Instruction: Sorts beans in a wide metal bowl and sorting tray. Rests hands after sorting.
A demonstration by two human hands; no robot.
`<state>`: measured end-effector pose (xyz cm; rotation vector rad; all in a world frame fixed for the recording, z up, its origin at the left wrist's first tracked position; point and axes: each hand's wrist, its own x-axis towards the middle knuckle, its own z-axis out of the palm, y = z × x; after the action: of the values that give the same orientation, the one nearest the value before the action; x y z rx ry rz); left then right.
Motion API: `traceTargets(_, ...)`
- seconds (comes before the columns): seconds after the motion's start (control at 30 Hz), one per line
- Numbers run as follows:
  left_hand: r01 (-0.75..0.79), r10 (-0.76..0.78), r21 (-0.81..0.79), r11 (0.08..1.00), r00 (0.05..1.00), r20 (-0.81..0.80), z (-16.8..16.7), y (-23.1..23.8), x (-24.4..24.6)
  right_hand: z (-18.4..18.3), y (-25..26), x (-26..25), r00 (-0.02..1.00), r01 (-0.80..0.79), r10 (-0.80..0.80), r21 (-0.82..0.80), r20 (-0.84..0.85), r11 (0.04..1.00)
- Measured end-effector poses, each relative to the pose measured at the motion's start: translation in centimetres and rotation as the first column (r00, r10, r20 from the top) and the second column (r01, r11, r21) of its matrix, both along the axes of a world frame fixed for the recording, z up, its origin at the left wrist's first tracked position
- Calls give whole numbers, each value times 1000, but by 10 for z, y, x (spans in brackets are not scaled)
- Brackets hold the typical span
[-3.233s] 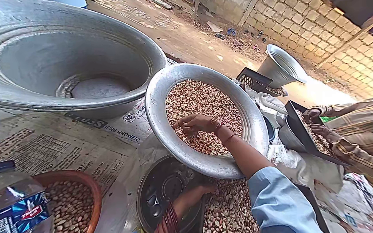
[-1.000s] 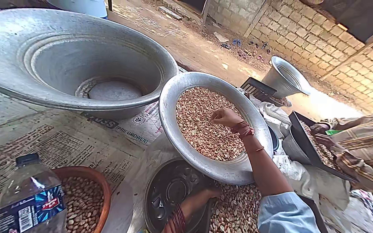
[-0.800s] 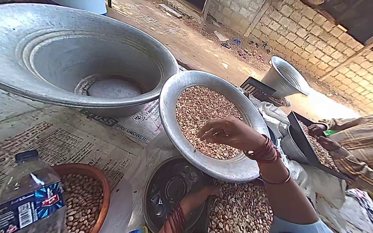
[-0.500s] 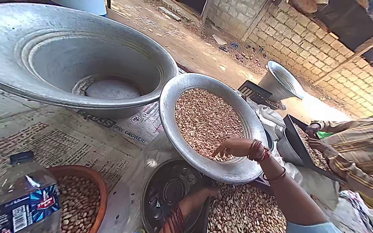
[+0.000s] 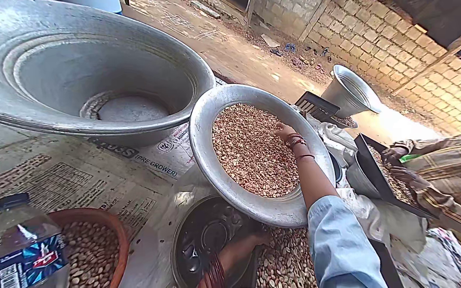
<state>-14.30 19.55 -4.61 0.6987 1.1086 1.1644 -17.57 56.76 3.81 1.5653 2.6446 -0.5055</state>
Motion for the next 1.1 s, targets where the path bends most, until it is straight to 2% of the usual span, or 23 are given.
traceTargets(0.07, -6, 6, 6, 1000, 1000, -1, -1, 0, 1, -11, -12, -22, 997, 43, -41, -42, 61, 998)
traceTargets(0.13, -2, 2, -1, 1000, 1000, -13, -2, 1, 0, -15, -48, -41, 999, 1, 1, -61, 32, 998)
traceTargets(0.23, -13, 14, 11, 1000, 1000, -13, -2, 0, 1, -25, -104, -38, 960, -272, 265, -79, -91, 959)
traceTargets(0.3, 2, -2, 8, 1000, 999, -32, -2, 1, 0, -28, -120, -38, 849, -527, 527, -137, -42, 839)
traceTargets(0.37, 22, -23, -9, 1000, 998, -59, -1, 1, 0, -21, -138, -15, 673, -720, 740, -214, 16, 660)
traceTargets(0.43, 20, -22, -19, 1000, 997, -76, -2, 2, 0, -11, -146, 17, 522, -812, 851, -268, 63, 518)
traceTargets(0.5, 20, -21, -18, 1000, 997, -77, -2, 2, 0, -1, -136, 47, 481, -798, 859, -319, 175, 511)
traceTargets(0.57, 24, -25, -14, 1000, 996, -81, -2, 2, 0, 11, -114, 70, 527, -731, 773, -274, 353, 624)
traceTargets(0.63, 21, -22, -14, 1000, 997, -80, -1, 2, 1, 28, -93, 82, 662, -590, 565, -122, 493, 798)
traceTargets(0.67, 23, -24, -15, 1000, 997, -77, 0, 2, 0, 36, -84, 86, 750, -517, 464, -18, 471, 855)
traceTargets(0.7, 29, -30, -13, 1000, 997, -76, 1, 2, -1, 44, -77, 88, 843, -451, 389, 95, 371, 887)
traceTargets(0.77, 34, -35, -16, 999, 997, -73, 3, 2, -2, 56, -70, 85, 942, -334, 325, 279, 79, 900)
traceTargets(0.8, 31, -31, -13, 999, 997, -70, 2, 2, -2, 58, -69, 81, 947, -291, 320, 328, -37, 899)
traceTargets(0.87, 12, -12, -3, 1000, 999, -48, -2, 3, 0, 50, -66, 69, 934, -249, 322, 365, -156, 897)
traceTargets(1.1, 1, -1, -8, 1000, 1000, -24, -1, 2, 0, -5, -48, 29, 937, -292, 339, 338, -87, 894)
